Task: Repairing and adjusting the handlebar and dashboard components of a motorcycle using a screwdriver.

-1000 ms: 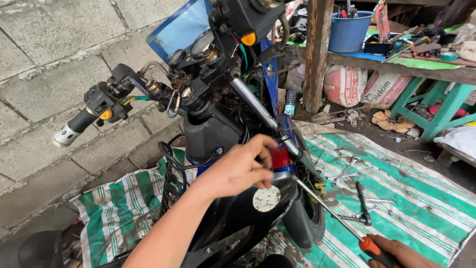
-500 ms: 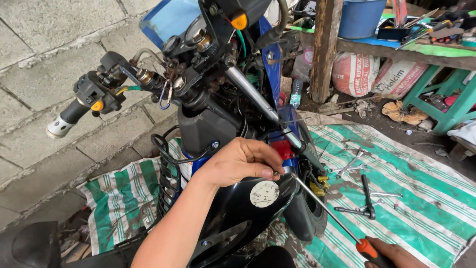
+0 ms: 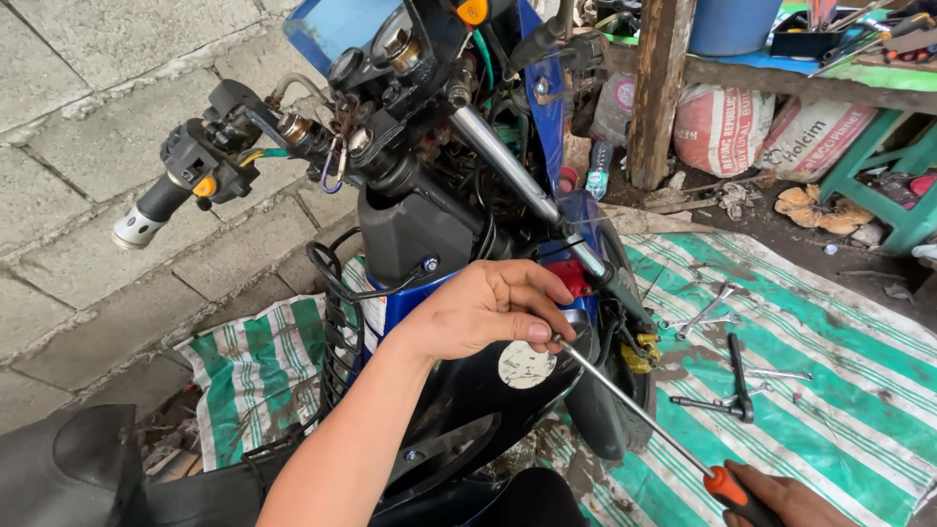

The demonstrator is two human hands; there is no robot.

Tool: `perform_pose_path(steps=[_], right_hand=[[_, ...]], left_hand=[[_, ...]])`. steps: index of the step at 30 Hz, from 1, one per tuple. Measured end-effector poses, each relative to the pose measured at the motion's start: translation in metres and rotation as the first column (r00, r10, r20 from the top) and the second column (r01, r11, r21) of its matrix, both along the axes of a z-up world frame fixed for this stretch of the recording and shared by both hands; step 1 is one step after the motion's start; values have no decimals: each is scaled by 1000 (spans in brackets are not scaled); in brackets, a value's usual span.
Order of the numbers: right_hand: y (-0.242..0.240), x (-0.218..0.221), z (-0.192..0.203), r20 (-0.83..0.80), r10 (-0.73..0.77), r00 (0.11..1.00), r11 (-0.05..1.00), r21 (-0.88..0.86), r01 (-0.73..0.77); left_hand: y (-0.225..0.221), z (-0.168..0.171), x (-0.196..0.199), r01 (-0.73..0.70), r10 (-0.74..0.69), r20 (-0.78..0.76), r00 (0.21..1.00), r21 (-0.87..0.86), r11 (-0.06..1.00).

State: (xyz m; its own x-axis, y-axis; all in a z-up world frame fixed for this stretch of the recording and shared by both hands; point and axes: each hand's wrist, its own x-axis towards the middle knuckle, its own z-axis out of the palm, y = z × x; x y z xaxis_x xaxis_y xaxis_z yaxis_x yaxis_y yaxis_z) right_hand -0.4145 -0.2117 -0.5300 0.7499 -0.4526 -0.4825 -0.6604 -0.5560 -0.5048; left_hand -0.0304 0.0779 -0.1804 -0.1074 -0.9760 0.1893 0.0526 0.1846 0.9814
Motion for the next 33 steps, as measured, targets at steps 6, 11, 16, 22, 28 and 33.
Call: perform_pose_path(steps=[6, 11, 16, 22, 28, 33], right_hand=[[108, -7, 66, 497, -159, 853, 789, -455, 413], [77, 28, 104, 82, -108, 991, 989, -92, 115], [-41, 52, -78, 349, -269, 898, 824, 566, 27], [-8, 101, -77, 543, -240, 804, 969, 85, 232], [101, 138, 121, 551, -294, 781, 955, 143, 258], [133, 163, 175, 811, -433, 392, 901, 398, 173]], left_hand=[[16, 40, -23, -233, 194, 575, 795, -5, 972], [22, 67, -21, -182, 155, 806, 571, -60, 981], [27, 81, -15, -187, 125, 762, 636, -5, 982], [-9, 40, -8, -196, 192, 350, 917, -26, 980], [-36, 27, -21, -523, 516, -86, 852, -91, 848], [-41, 43, -22, -684, 668, -157, 728, -226, 693]])
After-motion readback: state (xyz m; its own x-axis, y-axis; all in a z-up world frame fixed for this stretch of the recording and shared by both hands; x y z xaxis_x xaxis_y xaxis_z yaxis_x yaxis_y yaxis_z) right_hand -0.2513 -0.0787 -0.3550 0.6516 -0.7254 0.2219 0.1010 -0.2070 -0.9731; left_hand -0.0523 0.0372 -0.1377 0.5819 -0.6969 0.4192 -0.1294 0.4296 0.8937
